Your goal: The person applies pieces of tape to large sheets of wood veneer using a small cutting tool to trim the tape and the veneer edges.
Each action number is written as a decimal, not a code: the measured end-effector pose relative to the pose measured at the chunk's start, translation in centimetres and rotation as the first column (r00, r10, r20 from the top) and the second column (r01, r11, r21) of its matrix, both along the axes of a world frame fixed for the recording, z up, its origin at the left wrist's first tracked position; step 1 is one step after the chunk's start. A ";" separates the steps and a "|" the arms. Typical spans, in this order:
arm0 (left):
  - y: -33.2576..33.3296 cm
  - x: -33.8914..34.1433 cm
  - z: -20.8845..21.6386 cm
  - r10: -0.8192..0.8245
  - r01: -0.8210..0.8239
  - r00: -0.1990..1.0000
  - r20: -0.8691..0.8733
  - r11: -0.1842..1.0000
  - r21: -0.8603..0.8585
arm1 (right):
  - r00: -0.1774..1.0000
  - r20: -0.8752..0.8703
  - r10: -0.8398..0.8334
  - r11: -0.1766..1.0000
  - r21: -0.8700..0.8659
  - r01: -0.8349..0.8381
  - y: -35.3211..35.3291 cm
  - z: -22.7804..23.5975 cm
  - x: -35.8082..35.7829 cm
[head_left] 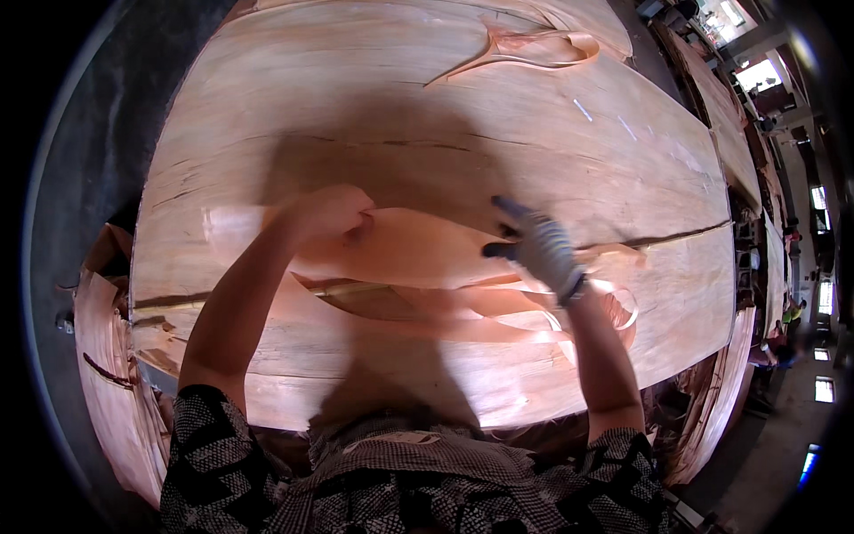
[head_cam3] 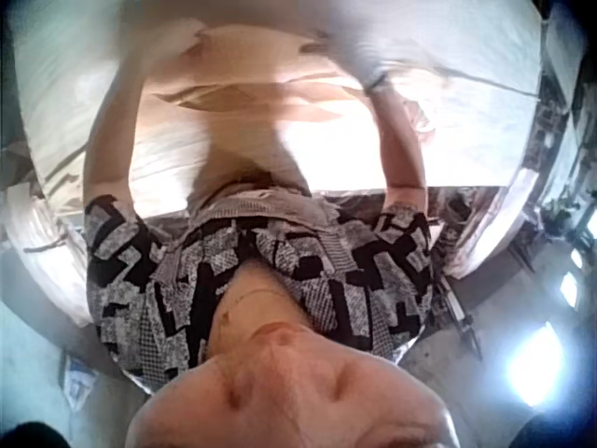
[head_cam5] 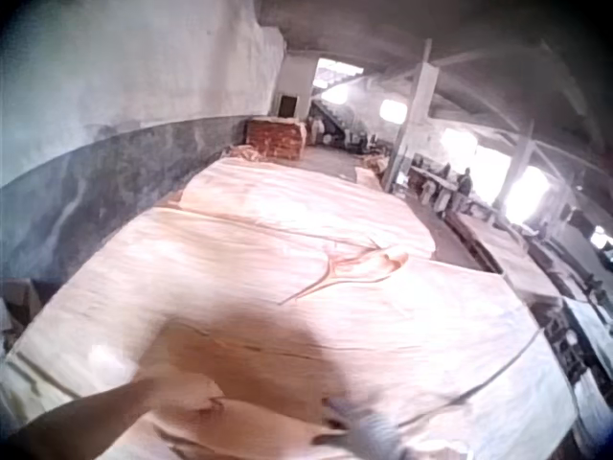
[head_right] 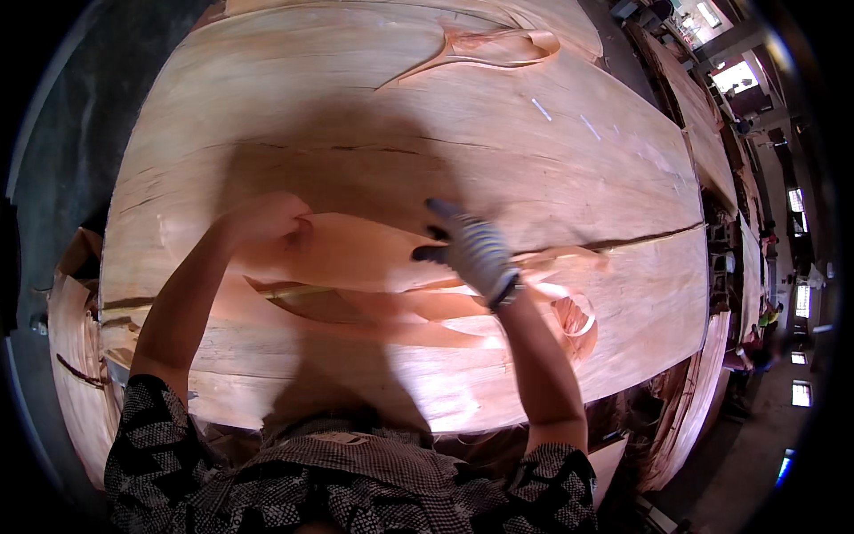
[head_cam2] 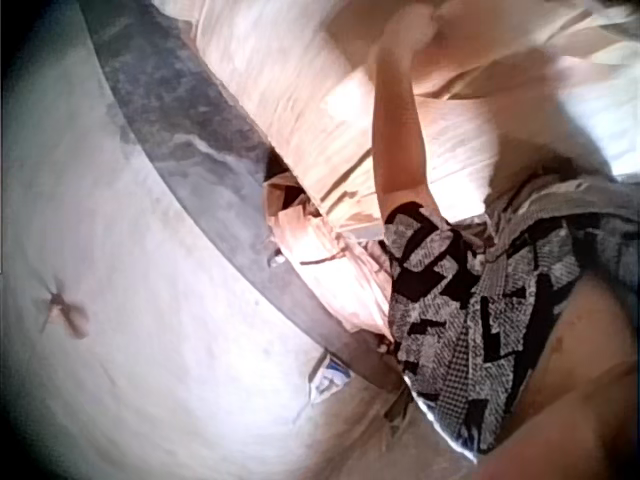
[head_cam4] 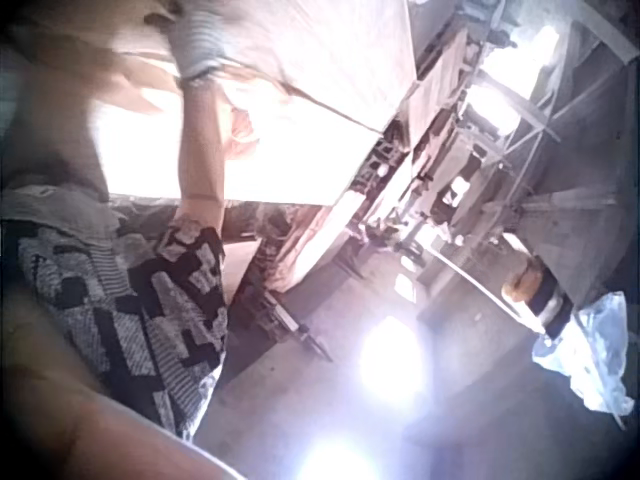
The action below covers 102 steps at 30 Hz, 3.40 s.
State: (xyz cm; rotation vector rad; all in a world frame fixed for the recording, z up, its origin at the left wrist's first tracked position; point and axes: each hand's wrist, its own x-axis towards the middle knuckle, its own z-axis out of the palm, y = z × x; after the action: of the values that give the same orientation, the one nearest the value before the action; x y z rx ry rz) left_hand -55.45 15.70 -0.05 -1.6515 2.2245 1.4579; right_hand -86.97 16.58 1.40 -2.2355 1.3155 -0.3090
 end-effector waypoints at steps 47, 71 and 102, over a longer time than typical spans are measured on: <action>-10.1 10.1 -17.6 0.765 -0.411 0.643 0.037 0.385 -0.826 | 0.919 -0.342 0.194 0.981 0.053 -0.187 -18.6 -14.4 31.1; -8.0 -0.7 -15.2 0.340 -0.208 0.940 -0.001 0.573 -0.793 | 0.627 -0.758 0.181 0.919 -0.096 -0.381 -15.8 -11.6 -14.9; -7.5 -1.0 -15.7 0.417 -0.244 0.909 0.011 0.551 -0.798 | 0.836 -0.528 -0.147 0.982 0.025 0.188 -8.1 -13.9 -11.3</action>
State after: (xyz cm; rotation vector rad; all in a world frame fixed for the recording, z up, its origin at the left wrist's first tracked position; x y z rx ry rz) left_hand -56.46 8.18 -15.76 -2.4109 2.7069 0.1757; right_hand -98.27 8.51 -12.52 -2.2239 1.7721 0.3211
